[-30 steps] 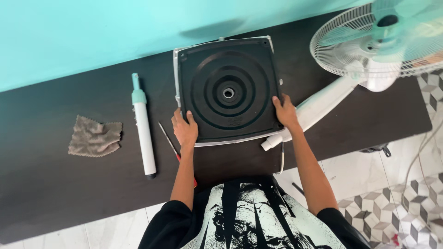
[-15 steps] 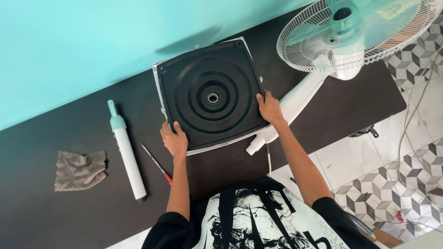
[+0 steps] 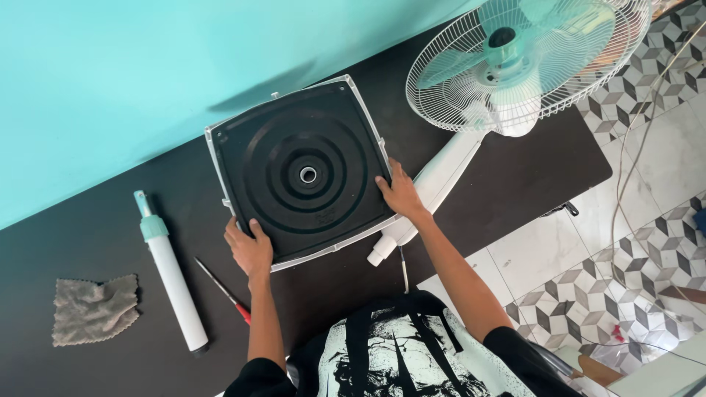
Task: The person assembles a pedestal fan by attaching the fan blades to the motor hub, securing them with a cap, and then attaching the base to the fan stand using a screwdriver. The person handles the fan blades, cap, base, and screwdriver throughout the process.
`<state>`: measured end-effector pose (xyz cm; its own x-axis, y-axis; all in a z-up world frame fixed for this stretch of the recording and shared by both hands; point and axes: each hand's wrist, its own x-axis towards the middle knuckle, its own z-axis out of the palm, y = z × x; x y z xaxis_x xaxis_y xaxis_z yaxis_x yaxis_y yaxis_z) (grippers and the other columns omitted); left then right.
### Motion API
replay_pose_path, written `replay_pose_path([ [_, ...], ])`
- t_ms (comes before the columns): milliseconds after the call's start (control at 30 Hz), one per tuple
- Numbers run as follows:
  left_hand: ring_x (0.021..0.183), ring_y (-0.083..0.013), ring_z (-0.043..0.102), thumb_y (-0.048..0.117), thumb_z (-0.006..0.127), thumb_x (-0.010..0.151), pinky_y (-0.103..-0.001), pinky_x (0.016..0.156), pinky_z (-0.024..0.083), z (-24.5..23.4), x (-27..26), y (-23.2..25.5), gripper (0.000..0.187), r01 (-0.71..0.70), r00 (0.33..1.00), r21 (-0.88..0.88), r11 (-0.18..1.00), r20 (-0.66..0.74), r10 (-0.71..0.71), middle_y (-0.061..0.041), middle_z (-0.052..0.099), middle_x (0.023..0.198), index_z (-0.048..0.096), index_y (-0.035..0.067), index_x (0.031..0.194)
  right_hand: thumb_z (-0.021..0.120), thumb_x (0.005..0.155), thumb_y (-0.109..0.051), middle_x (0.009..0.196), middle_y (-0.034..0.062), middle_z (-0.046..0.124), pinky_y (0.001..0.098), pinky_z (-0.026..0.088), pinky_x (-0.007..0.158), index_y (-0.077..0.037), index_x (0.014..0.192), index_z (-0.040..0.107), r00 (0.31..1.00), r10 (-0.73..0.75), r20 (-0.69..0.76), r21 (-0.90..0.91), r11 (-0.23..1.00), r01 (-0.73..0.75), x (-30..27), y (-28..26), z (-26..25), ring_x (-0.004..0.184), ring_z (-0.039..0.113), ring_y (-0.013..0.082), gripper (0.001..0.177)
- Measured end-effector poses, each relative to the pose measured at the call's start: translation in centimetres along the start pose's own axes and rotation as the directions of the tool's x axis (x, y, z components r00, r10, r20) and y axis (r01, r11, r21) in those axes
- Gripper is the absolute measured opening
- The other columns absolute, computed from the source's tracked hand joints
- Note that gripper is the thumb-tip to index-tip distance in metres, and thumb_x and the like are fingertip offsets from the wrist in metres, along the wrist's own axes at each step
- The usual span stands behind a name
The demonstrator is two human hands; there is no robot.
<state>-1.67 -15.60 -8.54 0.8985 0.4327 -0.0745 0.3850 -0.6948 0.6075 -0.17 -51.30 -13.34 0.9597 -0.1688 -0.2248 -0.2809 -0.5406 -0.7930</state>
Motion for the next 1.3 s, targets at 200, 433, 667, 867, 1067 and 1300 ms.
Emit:
replay_pose_path([
  [200, 0.123, -0.0501, 0.057, 0.032, 0.053, 0.105, -0.057, 0.098, 0.047, 0.1, -0.2, 0.9, 0.053, 0.049, 0.997, 0.041, 0.998, 0.057, -0.052, -0.031, 0.053, 0.141, 0.037, 0.003, 0.146, 0.056, 0.105, -0.032, 0.146, 0.0351, 0.046, 0.053, 0.042, 0.109, 0.003, 0.152, 0.03, 0.996, -0.082, -0.032, -0.002, 0.997, 0.082, -0.2, 0.1, 0.3, 0.133, 0.049, 0.0518, 0.064],
  [433, 0.116, -0.0531, 0.059, 0.034, 0.048, 0.108, -0.059, 0.094, 0.048, 0.0, -0.3, 1.6, 0.053, 0.029, 0.998, 0.087, 0.996, 0.051, -0.034, -0.033, 0.056, 0.134, 0.036, 0.003, 0.148, 0.048, 0.105, -0.033, 0.132, 0.0326, 0.051, 0.0544, 0.052, 0.092, 0.003, 0.155, 0.024, 1.0, 0.02, 0.007, -0.125, 0.992, -0.019, -0.6, -1.5, 0.5, 0.109, 0.061, 0.0519, 0.066],
  [667, 0.113, -0.0533, 0.06, 0.037, 0.049, 0.107, -0.059, 0.092, 0.047, 0.2, 0.1, 1.5, 0.053, 0.056, 0.997, 0.114, 0.992, 0.041, -0.061, -0.031, 0.058, 0.132, 0.039, 0.004, 0.146, 0.05, 0.106, -0.033, 0.133, 0.0346, 0.052, 0.0562, 0.052, 0.093, 0.004, 0.154, 0.026, 0.999, 0.036, -0.026, -0.151, 0.988, -0.039, -0.4, -1.5, 0.9, 0.112, 0.06, 0.0539, 0.065],
  [867, 0.118, -0.0525, 0.058, 0.039, 0.051, 0.107, -0.058, 0.095, 0.046, 0.5, 0.4, 0.2, 0.056, 0.026, 0.999, 0.04, 0.999, 0.036, -0.027, -0.032, 0.056, 0.136, 0.037, 0.003, 0.147, 0.051, 0.107, -0.032, 0.136, 0.0364, 0.05, 0.0572, 0.05, 0.096, 0.005, 0.151, 0.029, 0.995, -0.054, -0.081, -0.161, 0.986, 0.04, 0.0, 0.3, 1.8, 0.116, 0.057, 0.0557, 0.062],
  [1067, 0.119, -0.0466, 0.061, 0.04, 0.06, 0.1, -0.052, 0.099, 0.048, 0.3, 1.5, -1.7, 0.058, 0.089, 0.994, -0.155, 0.984, 0.076, -0.078, -0.03, 0.061, 0.131, 0.045, 0.005, 0.145, 0.061, 0.103, -0.024, 0.138, 0.0347, 0.043, 0.0566, 0.044, 0.104, 0.007, 0.147, 0.038, 0.972, -0.17, -0.16, -0.212, 0.968, 0.134, -0.5, 0.0, 1.8, 0.122, 0.05, 0.0542, 0.059],
  [1300, 0.106, -0.0281, 0.071, 0.027, 0.063, 0.102, -0.04, 0.089, 0.055, -1.2, -1.5, -8.5, 0.034, 0.008, 0.99, -0.456, 0.89, -0.122, -0.071, -0.018, 0.071, 0.118, 0.062, 0.003, 0.127, 0.08, 0.086, -0.019, 0.13, 0.0297, 0.045, 0.0556, 0.037, 0.101, 0.008, 0.132, 0.056, 0.877, -0.415, -0.241, -0.476, 0.838, 0.266, -4.5, -6.8, 1.7, 0.118, 0.045, 0.0476, 0.059],
])
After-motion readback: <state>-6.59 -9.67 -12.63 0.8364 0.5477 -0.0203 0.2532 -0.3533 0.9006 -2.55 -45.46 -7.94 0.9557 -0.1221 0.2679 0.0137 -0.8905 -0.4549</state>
